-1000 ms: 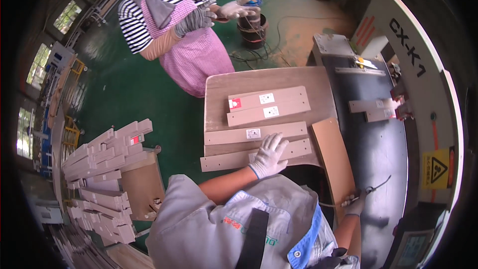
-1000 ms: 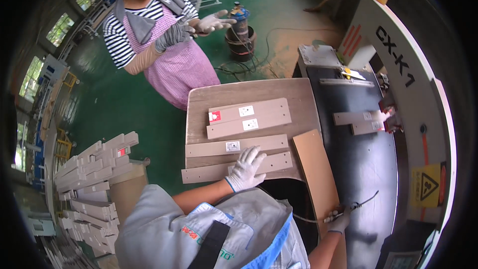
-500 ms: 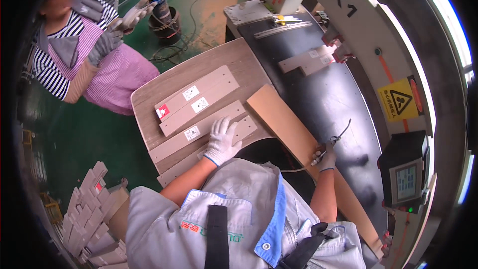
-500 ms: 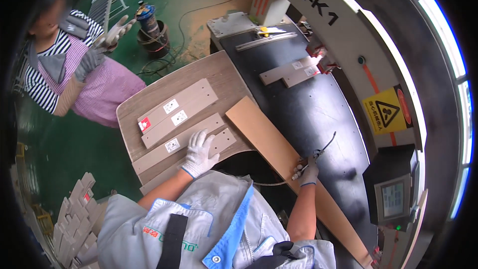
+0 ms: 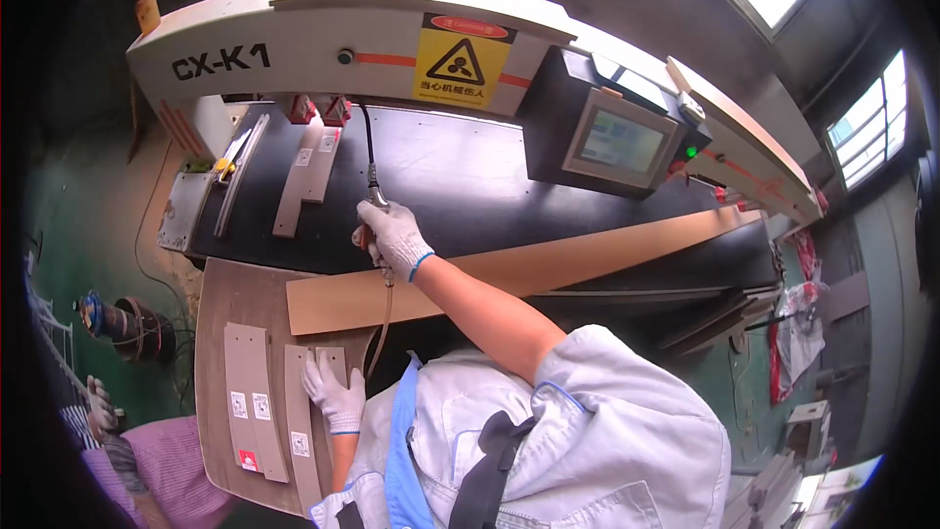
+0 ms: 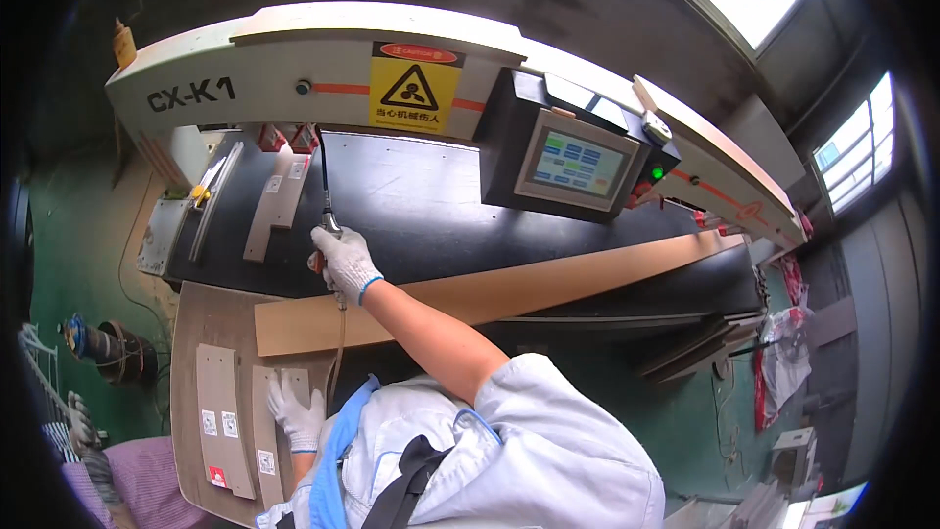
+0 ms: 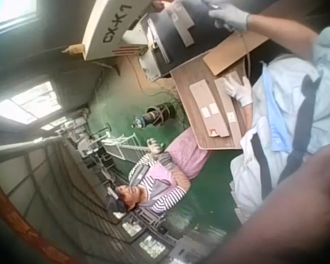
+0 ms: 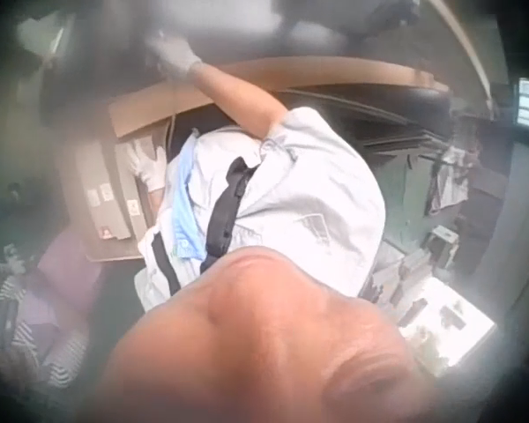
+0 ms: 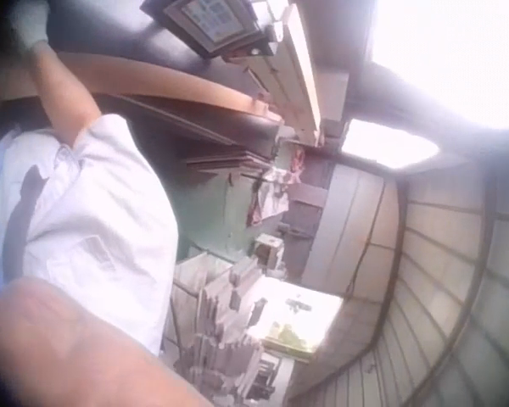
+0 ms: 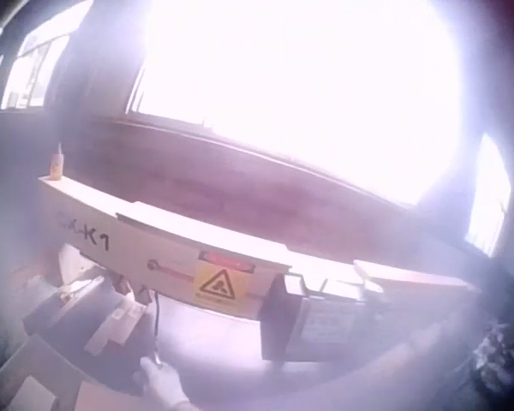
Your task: The person feeds wooden boards into an edge-banding machine, removes them, trims the edges with a hand tool, and wipes them with a cloth.
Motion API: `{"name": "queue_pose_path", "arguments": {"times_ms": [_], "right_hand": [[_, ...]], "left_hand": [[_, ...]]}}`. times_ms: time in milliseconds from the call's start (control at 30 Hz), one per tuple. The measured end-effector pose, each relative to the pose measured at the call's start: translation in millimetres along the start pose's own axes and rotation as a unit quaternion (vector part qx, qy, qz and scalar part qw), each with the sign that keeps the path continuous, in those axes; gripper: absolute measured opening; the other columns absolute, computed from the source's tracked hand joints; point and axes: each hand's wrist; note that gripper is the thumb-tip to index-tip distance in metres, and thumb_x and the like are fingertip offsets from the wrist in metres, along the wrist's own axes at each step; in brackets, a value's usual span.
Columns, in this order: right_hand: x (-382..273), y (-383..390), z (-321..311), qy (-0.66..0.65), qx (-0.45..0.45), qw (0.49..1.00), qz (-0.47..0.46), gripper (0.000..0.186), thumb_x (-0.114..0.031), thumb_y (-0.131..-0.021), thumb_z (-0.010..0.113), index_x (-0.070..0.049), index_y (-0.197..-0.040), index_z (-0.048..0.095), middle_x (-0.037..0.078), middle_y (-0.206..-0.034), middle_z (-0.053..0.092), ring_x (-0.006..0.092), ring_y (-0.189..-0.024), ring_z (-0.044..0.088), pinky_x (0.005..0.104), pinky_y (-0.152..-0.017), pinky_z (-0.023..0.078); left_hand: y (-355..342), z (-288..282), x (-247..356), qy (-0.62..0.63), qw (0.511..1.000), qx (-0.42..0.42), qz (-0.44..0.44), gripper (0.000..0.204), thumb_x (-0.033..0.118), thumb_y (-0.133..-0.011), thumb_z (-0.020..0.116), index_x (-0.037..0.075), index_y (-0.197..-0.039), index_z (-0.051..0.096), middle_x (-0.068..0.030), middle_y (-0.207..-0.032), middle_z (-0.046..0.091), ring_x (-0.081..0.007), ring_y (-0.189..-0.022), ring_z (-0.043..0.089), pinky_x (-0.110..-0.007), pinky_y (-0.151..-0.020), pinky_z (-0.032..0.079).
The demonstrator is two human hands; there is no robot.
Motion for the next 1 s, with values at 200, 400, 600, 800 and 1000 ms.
{"name": "queue_pose_path", "arguments": {"times_ms": [200, 400, 600, 800, 1000], "right_hand": [[17, 30, -62, 0.032, 0.047, 0.997, -0.045, 0.036, -0.041, -0.107, 0.070, -0.006, -0.109, 0.062, 0.007, -0.078, 0.071, 0.0115, -0.053, 0.056, 0.0314, -0.050, 0.047], [61, 52, -140, 0.276, -0.022, 0.959, 0.055, 0.032, -0.035, -0.096, 0.073, -0.004, -0.090, 0.070, 0.005, -0.072, 0.066, 0.0140, -0.053, 0.054, 0.0344, -0.050, 0.044], [73, -1, -165, 0.241, -0.011, 0.969, 0.059, 0.025, -0.028, -0.099, 0.077, -0.011, -0.095, 0.060, 0.002, -0.066, 0.054, 0.0148, -0.042, 0.045, 0.0346, -0.037, 0.035], [79, -75, -127, 0.134, 0.046, 0.983, -0.116, 0.039, -0.019, -0.098, 0.076, 0.009, -0.116, 0.057, 0.019, -0.087, 0.074, 0.0214, -0.051, 0.060, 0.0364, -0.044, 0.050], [170, 0, -45, 0.333, -0.054, 0.917, -0.215, 0.081, -0.024, -0.098, 0.082, 0.014, -0.159, 0.046, 0.030, -0.152, 0.062, 0.0353, -0.130, 0.066, 0.0408, -0.108, 0.055]], "left_hand": [[-4, 33, -3, 0.003, 0.995, -0.060, 0.075, 0.080, 0.031, -0.078, 0.088, 0.002, -0.148, 0.063, -0.0275, -0.164, 0.047, -0.0525, -0.152, 0.042, -0.065, -0.130, 0.032], [-7, 0, 46, 0.002, 0.994, -0.029, 0.105, 0.076, 0.029, -0.082, 0.087, 0.002, -0.147, 0.062, -0.0283, -0.164, 0.047, -0.0526, -0.153, 0.041, -0.064, -0.130, 0.032], [50, -22, 79, -0.028, 0.992, 0.123, -0.030, 0.074, 0.037, -0.083, 0.086, 0.006, -0.146, 0.063, -0.0271, -0.158, 0.051, -0.0506, -0.147, 0.047, -0.063, -0.125, 0.038], [258, -48, 94, -0.086, 0.954, 0.137, -0.251, 0.072, 0.039, -0.083, 0.085, 0.006, -0.144, 0.065, -0.0250, -0.160, 0.049, -0.0480, -0.150, 0.044, -0.061, -0.127, 0.036], [427, -50, 111, -0.092, 0.881, 0.147, -0.441, 0.075, 0.043, -0.086, 0.082, 0.006, -0.148, 0.064, -0.0247, -0.166, 0.046, -0.0460, -0.152, 0.044, -0.060, -0.127, 0.035]]}}
Point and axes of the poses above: each hand's wrist, its own y-axis away from the middle knuckle, its own z-axis out of the palm, x = y × z
